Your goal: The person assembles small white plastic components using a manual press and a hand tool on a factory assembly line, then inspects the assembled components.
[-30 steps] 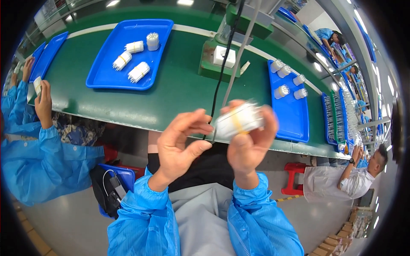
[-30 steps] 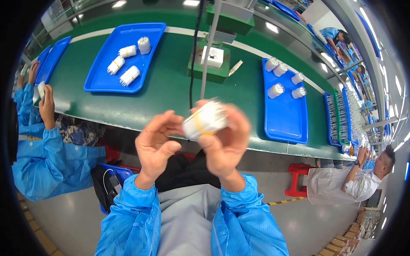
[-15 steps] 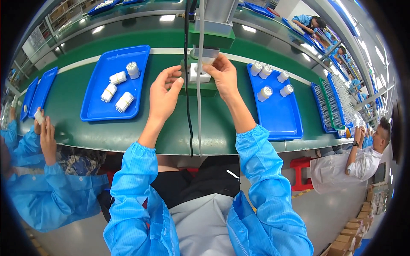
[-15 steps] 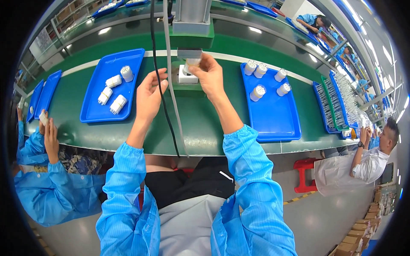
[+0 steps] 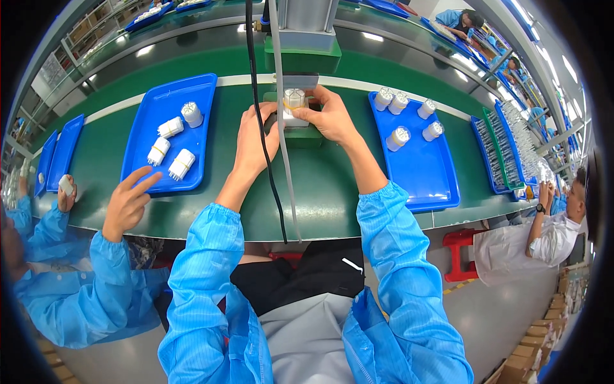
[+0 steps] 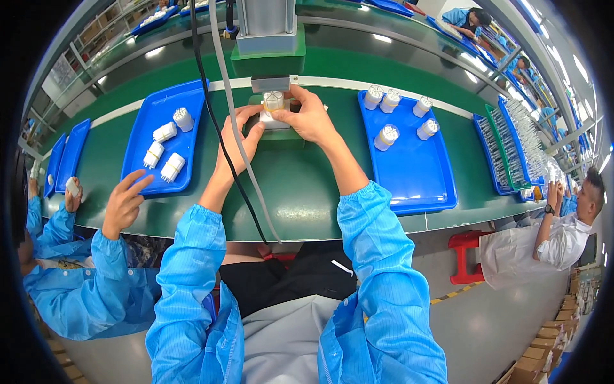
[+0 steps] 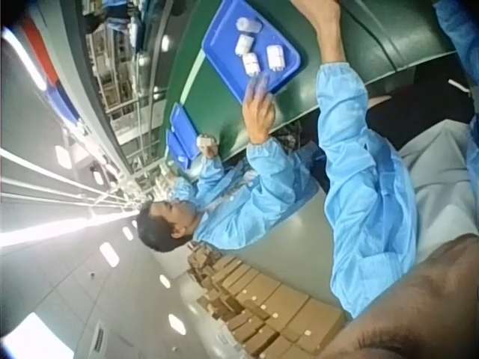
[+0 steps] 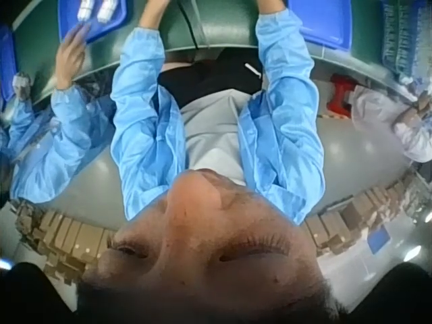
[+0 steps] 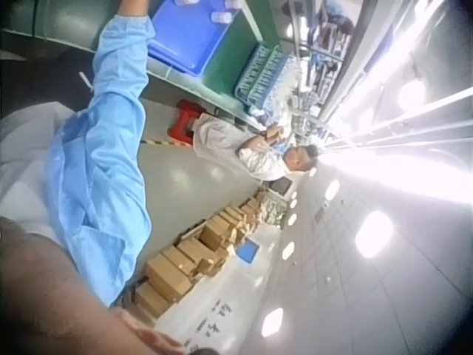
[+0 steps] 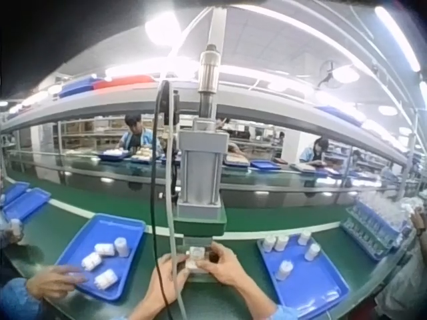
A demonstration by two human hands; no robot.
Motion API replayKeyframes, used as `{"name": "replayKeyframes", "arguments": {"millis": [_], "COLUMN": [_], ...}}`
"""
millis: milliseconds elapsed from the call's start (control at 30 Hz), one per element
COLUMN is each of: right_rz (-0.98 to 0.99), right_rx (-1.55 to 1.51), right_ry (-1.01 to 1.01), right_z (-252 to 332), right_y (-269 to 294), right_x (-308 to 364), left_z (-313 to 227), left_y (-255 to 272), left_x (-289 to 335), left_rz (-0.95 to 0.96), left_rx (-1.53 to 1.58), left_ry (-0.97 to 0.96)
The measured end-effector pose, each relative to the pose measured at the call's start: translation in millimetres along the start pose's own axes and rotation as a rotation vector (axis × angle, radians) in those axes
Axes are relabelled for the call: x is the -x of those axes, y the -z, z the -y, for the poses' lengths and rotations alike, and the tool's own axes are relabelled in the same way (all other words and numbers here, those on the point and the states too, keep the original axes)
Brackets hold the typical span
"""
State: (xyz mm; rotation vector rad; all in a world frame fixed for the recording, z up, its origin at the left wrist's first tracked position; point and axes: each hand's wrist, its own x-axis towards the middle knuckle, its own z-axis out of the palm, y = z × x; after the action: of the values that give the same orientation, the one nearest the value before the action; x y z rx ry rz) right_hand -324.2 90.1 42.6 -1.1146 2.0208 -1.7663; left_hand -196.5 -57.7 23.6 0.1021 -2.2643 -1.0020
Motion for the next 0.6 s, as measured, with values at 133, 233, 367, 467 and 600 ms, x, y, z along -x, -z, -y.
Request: {"name": "replayKeyframes", "arguments": {"millis": [133,233,367,467,600], "right_rz": [-0.010,-0.041,-0.168,-0.211,-0.227], "right_rx": [-0.064,-0.112,-0.073,-0.006,0.109], "right_ry": [0.043,0.053,0.083,0.145,0.205], "right_z": [-3.7,-8.1,-13.2,-12.6,-11.5], "right_y": [-5.0,-6.3,-12.4,-12.5,-11.4], "right_x": [3.7,10.5,19.5,19.3,19.7], "left_z": [-6.3,-10.3,2.6,9.5,14.5], "left_y": [-1.9,-3.5,-14.3,-25.4,-31.3], "left_x": [-3.7,-13.8,-24.0,-23.8,-20.7], "left_rz": [-0.066,-0.073,-0.064,-0.088,-0.096], "left_rx": [0.064,0.128,0.143,0.165,0.274], "left_ry": [0.012,0.021,-0.014,-0.034,0.053]}}
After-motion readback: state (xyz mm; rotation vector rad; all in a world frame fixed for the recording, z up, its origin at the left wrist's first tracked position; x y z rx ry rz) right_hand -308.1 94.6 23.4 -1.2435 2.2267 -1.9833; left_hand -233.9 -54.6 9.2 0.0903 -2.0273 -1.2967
